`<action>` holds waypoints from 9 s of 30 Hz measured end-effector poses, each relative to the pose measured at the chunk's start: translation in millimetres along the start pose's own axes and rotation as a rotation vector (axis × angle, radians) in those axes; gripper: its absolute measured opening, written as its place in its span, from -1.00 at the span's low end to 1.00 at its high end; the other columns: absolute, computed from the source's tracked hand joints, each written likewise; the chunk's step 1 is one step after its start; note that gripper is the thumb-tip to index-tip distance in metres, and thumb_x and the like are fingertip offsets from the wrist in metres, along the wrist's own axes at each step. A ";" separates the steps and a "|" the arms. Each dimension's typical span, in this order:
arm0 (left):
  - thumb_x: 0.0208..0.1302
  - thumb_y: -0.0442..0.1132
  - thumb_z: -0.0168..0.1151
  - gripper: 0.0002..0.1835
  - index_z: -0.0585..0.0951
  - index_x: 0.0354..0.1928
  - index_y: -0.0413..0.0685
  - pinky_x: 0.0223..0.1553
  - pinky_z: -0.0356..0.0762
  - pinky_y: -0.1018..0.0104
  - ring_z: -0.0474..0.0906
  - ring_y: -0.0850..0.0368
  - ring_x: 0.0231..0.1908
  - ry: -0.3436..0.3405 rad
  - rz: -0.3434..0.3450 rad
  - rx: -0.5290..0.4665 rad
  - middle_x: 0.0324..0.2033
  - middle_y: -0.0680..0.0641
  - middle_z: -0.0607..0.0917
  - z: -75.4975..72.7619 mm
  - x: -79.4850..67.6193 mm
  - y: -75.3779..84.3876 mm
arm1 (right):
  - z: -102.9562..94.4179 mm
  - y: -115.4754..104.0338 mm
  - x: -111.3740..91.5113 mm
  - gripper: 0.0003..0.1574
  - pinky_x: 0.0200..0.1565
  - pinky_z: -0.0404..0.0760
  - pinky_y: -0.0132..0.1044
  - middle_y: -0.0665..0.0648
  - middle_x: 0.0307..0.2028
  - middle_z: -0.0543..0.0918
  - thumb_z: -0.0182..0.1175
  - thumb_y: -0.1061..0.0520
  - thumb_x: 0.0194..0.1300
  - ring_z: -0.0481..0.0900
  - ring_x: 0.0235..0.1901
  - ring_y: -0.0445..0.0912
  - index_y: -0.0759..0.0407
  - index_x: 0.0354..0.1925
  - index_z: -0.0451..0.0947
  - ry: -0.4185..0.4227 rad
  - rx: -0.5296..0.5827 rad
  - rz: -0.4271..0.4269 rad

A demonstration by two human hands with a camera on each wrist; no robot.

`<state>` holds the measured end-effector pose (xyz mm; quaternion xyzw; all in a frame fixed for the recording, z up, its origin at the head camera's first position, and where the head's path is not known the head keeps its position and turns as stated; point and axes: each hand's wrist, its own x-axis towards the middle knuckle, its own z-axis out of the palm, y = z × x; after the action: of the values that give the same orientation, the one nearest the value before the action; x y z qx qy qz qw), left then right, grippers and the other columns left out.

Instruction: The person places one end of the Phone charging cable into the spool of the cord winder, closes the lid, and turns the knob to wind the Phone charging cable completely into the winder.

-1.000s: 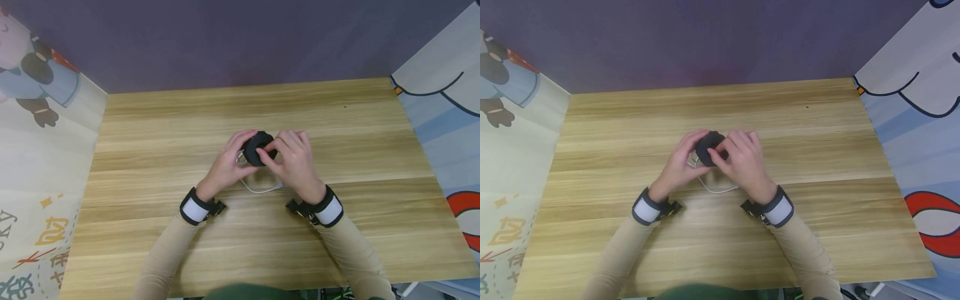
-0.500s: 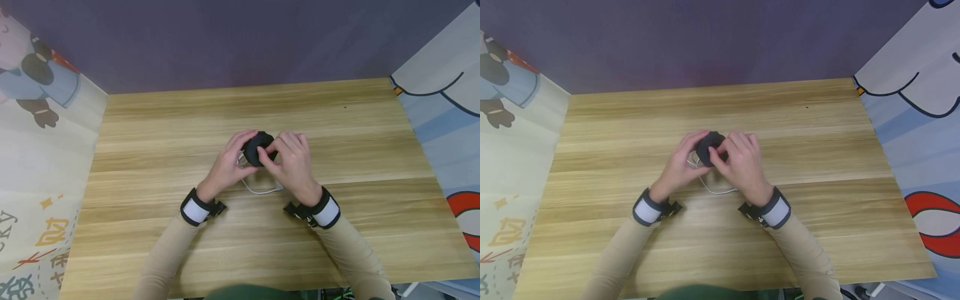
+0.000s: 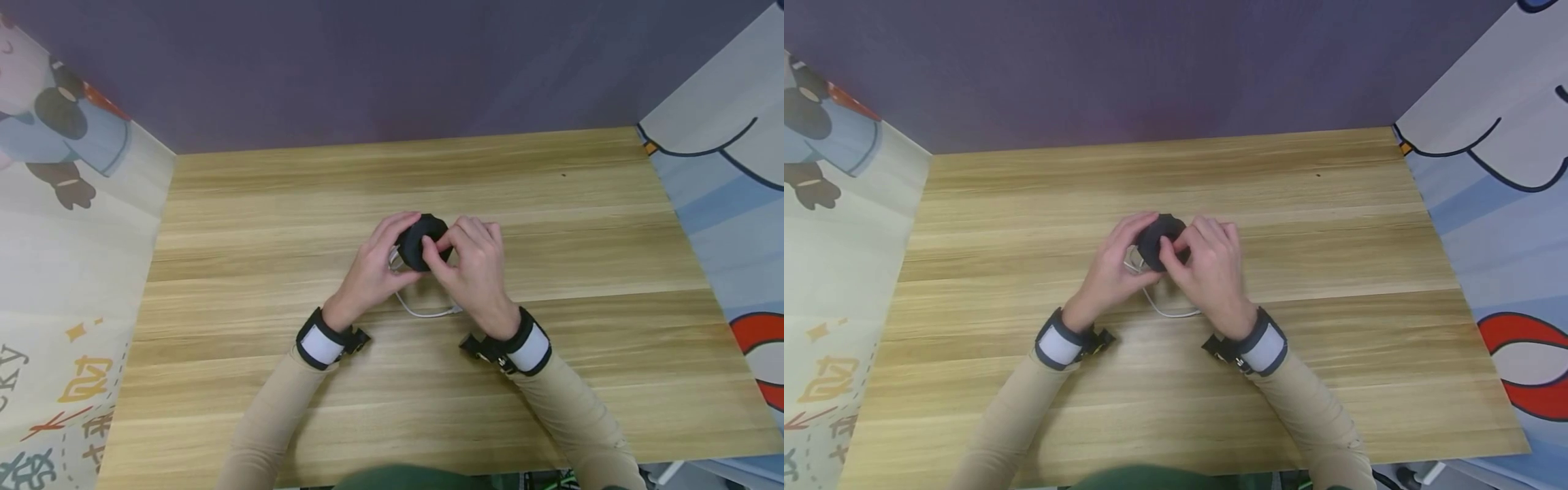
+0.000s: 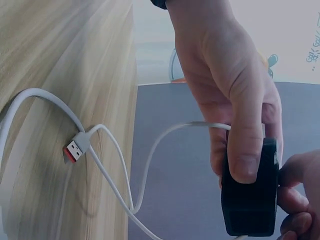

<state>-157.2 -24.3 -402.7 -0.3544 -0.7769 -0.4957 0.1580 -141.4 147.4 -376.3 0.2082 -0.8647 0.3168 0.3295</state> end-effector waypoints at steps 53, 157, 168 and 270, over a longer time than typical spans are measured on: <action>-0.09 -0.28 0.48 -0.18 0.34 0.28 -0.28 0.23 0.34 0.25 0.34 0.00 0.19 -0.161 -0.076 -0.092 0.19 -0.26 0.42 -5.7 0.0 -6.8 | -34.7 32.3 18.5 -0.66 -0.36 0.24 -0.14 0.09 -0.20 0.55 0.34 0.13 0.03 0.43 -0.27 -0.04 -0.17 -0.17 0.72 -0.372 0.036 -0.372; -0.08 -0.23 0.48 -0.16 0.34 0.29 -0.24 0.23 0.34 0.26 0.33 0.01 0.20 -0.043 -0.006 0.009 0.20 -0.23 0.42 -7.3 0.7 -2.4 | 3.4 3.7 2.0 -0.67 -0.41 0.30 -0.03 0.13 -0.56 0.45 0.20 0.02 0.19 0.43 -0.49 0.06 0.23 -0.55 0.47 0.030 -0.113 -0.149; -0.05 -0.23 0.45 -0.18 0.32 0.30 -0.23 0.22 0.36 0.27 0.33 0.02 0.20 -0.038 -0.004 0.042 0.20 -0.24 0.41 -4.0 -1.0 -4.5 | 6.6 1.3 -1.9 -0.65 -0.41 0.28 -0.02 0.14 -0.56 0.44 0.15 0.01 0.21 0.39 -0.49 0.06 0.23 -0.56 0.46 0.041 -0.105 -0.085; 0.11 0.06 0.30 -0.15 0.21 0.41 0.00 0.24 0.32 0.16 0.23 0.11 0.26 -0.364 -0.091 -0.092 0.29 -0.11 0.33 -16.9 -3.1 -5.1 | -38.3 30.1 15.2 -0.70 -0.16 0.34 -0.09 0.04 -0.20 0.56 0.30 -0.05 0.09 0.46 -0.29 -0.05 -0.10 -0.15 0.71 -0.425 -0.016 -0.417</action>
<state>-160.5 -41.8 -400.1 -0.4095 -0.7845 -0.4651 -0.0242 -152.4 192.8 -355.7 0.4406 -0.8553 0.1846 0.2007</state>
